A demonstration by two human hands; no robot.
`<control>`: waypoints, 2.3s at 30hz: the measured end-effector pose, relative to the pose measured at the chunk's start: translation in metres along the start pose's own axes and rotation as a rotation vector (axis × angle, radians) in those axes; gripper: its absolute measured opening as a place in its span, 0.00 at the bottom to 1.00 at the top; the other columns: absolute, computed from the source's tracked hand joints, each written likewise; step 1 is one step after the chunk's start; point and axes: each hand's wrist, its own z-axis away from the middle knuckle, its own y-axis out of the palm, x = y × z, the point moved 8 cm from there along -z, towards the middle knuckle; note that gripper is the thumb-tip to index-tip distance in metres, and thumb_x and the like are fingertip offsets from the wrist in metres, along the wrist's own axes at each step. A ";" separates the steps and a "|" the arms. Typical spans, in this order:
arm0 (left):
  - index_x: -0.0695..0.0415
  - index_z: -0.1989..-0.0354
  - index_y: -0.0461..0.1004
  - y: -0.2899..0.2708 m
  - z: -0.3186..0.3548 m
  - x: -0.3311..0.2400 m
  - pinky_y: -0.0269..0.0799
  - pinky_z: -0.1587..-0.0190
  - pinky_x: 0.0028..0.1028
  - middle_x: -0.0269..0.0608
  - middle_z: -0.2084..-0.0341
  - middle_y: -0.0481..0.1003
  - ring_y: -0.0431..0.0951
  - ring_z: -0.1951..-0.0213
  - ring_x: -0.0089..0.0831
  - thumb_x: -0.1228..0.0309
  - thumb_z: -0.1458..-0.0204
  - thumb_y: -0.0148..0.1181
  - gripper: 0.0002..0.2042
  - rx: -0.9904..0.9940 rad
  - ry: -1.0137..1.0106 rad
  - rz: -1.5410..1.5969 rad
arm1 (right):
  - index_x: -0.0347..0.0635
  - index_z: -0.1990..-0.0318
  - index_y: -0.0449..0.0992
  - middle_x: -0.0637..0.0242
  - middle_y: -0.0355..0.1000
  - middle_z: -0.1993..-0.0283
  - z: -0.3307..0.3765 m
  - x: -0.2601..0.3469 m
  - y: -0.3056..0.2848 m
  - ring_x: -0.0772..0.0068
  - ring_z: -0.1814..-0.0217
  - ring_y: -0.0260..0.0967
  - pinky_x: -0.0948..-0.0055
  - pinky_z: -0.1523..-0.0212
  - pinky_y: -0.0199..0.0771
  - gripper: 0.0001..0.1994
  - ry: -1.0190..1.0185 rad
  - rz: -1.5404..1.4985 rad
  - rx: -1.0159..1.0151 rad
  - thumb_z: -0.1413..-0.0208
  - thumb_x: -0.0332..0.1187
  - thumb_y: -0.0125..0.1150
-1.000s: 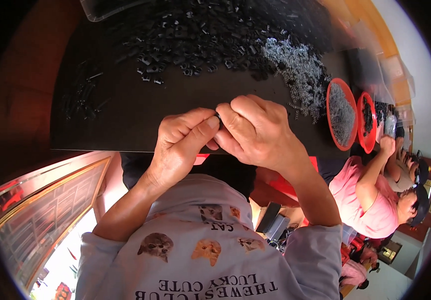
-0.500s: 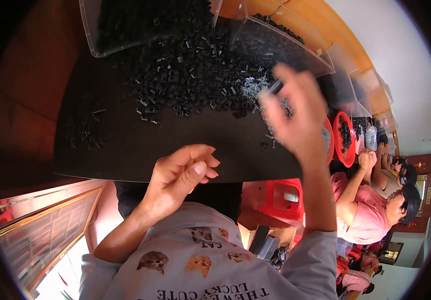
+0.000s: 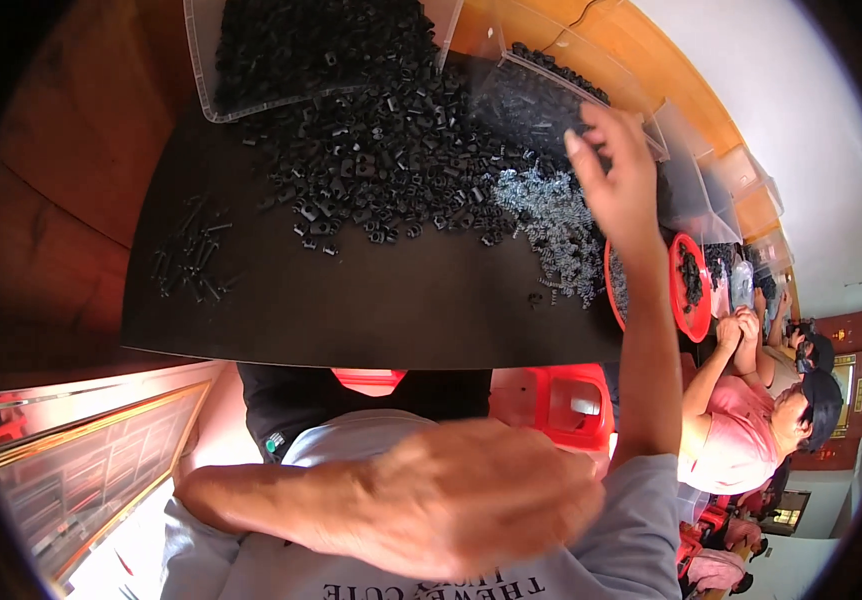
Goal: The person picks up plastic toggle components and springs from the table, inserts the springs into the plastic pieces, and presses the parts together by hand to assemble cord locks.
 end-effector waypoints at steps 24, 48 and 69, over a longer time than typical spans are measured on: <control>0.62 0.67 0.79 -0.010 0.030 -0.064 0.77 0.68 0.30 0.44 0.65 0.79 0.80 0.71 0.37 0.68 0.58 0.61 0.12 0.230 -0.122 0.043 | 0.39 0.58 0.74 0.60 0.71 0.62 0.149 0.080 0.041 0.56 0.65 0.71 0.64 0.66 0.70 0.12 -0.041 -0.215 -0.063 0.52 0.22 0.64; 0.60 0.80 0.67 0.004 0.075 0.132 0.66 0.77 0.36 0.43 0.82 0.69 0.72 0.79 0.43 0.86 0.60 0.50 0.06 0.140 -0.580 -0.081 | 0.39 0.53 0.72 0.54 0.66 0.59 0.084 0.043 0.099 0.49 0.56 0.71 0.55 0.60 0.75 0.17 0.160 0.068 0.284 0.54 0.21 0.57; 0.61 0.80 0.67 0.002 0.091 0.137 0.67 0.77 0.35 0.44 0.82 0.69 0.72 0.80 0.44 0.86 0.60 0.47 0.06 0.042 -0.629 -0.039 | 0.33 0.79 0.67 0.67 0.58 0.83 0.058 0.108 0.005 0.77 0.83 0.52 0.72 0.81 0.51 0.12 -0.004 -0.416 0.097 0.48 0.24 0.64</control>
